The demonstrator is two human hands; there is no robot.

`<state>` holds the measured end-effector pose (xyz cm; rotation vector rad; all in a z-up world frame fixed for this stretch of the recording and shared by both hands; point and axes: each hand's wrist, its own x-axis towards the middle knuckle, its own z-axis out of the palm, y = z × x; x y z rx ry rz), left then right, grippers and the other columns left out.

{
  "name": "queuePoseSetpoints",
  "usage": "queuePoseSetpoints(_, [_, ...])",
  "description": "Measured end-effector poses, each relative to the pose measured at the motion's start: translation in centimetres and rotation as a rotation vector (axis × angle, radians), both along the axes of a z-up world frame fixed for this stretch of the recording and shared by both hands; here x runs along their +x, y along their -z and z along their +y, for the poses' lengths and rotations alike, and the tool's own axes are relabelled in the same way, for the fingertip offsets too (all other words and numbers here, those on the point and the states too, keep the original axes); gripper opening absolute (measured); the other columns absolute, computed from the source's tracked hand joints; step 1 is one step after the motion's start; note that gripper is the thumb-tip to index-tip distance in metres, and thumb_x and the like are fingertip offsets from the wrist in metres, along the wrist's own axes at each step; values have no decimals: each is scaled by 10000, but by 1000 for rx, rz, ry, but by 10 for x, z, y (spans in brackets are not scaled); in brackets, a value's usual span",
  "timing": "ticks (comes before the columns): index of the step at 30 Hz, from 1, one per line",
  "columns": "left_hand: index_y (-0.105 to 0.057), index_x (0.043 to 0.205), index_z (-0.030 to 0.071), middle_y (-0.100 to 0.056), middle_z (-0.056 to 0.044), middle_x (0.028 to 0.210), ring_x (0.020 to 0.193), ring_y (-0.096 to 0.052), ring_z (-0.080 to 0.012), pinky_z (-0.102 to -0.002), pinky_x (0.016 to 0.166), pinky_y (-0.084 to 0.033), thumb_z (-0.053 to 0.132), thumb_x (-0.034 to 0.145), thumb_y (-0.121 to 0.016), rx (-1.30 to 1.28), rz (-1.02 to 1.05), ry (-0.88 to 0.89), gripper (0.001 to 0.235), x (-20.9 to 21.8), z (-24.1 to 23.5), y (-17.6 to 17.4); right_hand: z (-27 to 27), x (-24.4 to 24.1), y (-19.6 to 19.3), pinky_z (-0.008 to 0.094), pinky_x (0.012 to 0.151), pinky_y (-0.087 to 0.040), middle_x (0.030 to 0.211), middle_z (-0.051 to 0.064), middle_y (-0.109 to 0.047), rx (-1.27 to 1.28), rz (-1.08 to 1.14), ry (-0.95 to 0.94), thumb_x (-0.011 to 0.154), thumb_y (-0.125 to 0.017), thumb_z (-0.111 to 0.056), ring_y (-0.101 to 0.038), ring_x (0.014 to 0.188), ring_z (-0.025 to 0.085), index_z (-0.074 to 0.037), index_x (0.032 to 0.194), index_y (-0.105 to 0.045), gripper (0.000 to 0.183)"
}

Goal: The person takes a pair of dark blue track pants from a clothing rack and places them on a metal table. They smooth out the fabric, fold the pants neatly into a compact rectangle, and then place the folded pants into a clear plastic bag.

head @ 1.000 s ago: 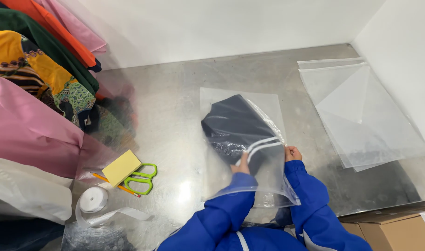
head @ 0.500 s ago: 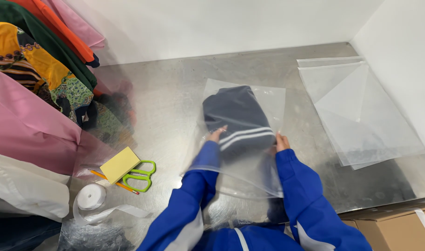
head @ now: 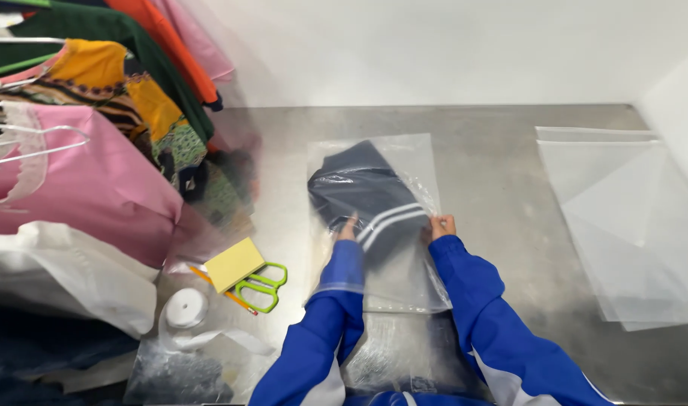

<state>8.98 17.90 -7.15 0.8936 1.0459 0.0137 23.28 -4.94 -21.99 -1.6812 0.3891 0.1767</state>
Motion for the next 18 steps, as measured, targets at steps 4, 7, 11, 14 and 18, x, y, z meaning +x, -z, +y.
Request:
queuePoseSetpoints(4, [-255, 1554, -72, -342, -306, 1558, 1458, -374, -391, -482, 1181, -371, 410, 672, -950, -76, -27, 24, 1222, -31, -12, -49, -33, -2, 21, 399, 693, -589, 1001, 134, -700, -20, 77, -48, 1020, -638, -471, -673, 823, 236, -158, 1069, -571, 325])
queuePoseSetpoints(7, [-174, 1563, -87, -258, -315, 1607, 1513, -281, -386, -512, 1230, -272, 397, 565, -1007, -5, 5, 228, 1387, -22, -12, -8, -32, -11, 11, 314, 634, -555, 914, 97, -664, 111, 58, -45, 1041, -633, -416, -635, 771, 184, -121, 1011, -552, 308])
queuePoseSetpoints(11, [-561, 1376, -18, -589, -232, 1370, 1320, -549, -338, -437, 1098, -466, 453, 501, -1040, 163, 90, 208, 1103, -5, -8, 105, -38, -8, 19, 279, 628, -501, 864, 84, -628, 134, 41, -55, 1054, -606, -431, -590, 749, 164, -135, 956, -533, 320])
queuePoseSetpoints(14, [-626, 1336, 54, -645, -182, 1331, 1290, -589, -296, -406, 1099, -472, 425, 534, -1009, 189, 98, 104, 964, -9, -35, 40, -35, -13, 16, 284, 629, -493, 854, 94, -625, 146, 43, -38, 1054, -603, -428, -593, 750, 174, -143, 921, -528, 323])
queuePoseSetpoints(18, [-659, 1261, 8, -672, -214, 1304, 1265, -620, -338, -422, 1098, -468, 551, 640, -899, 172, 154, 78, 859, -29, -54, -39, -46, 1, 55, 254, 617, -499, 829, 79, -625, 174, 33, 22, 1053, -591, -413, -595, 717, 150, -162, 901, -536, 299])
